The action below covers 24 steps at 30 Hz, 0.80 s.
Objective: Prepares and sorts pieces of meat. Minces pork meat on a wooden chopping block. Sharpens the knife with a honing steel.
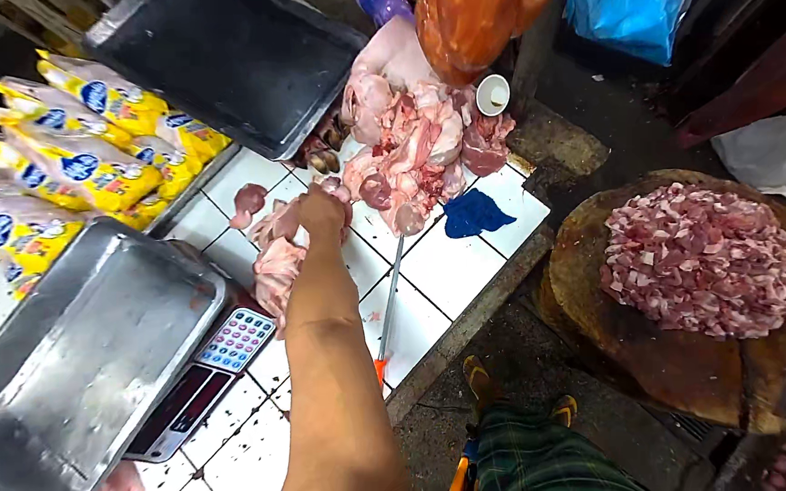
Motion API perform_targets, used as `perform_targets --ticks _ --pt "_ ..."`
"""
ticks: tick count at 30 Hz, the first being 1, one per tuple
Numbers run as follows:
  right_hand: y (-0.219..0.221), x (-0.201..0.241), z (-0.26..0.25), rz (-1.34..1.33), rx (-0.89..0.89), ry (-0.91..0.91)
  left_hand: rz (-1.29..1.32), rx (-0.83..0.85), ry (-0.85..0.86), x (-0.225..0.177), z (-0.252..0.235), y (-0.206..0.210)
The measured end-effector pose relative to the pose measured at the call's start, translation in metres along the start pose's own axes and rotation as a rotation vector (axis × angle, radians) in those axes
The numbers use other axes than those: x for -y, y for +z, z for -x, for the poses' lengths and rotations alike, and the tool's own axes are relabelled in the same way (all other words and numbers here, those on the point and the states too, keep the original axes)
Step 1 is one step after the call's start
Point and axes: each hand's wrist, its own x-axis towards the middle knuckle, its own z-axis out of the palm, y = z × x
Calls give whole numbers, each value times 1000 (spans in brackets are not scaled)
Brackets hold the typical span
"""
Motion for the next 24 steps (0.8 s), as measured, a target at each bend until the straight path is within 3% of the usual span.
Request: perform_targets --ticks 3,7,13,15,20,23,24 --pt "4 2 3 45 -30 -2 -40 85 -26 -4 -1 -11" --pt "3 2 -1 16 -31 34 18 47 -67 -7 19 -53" --pt "0 -15 -11 -31 -11 -40 699 104 98 -31 99 -150" --pt "-1 -9 0 0 -11 -93 794 149 199 -44 133 -166" --pt "-16 -7 -3 -31 81 -79 1089 498 579 -132 278 -149" --pt "-30 -35 -31 -101 155 -117 1068 686 567 -212 411 -113" --pt "-34 -40 -34 -138 180 -108 1018 840 562 -234 450 -94"
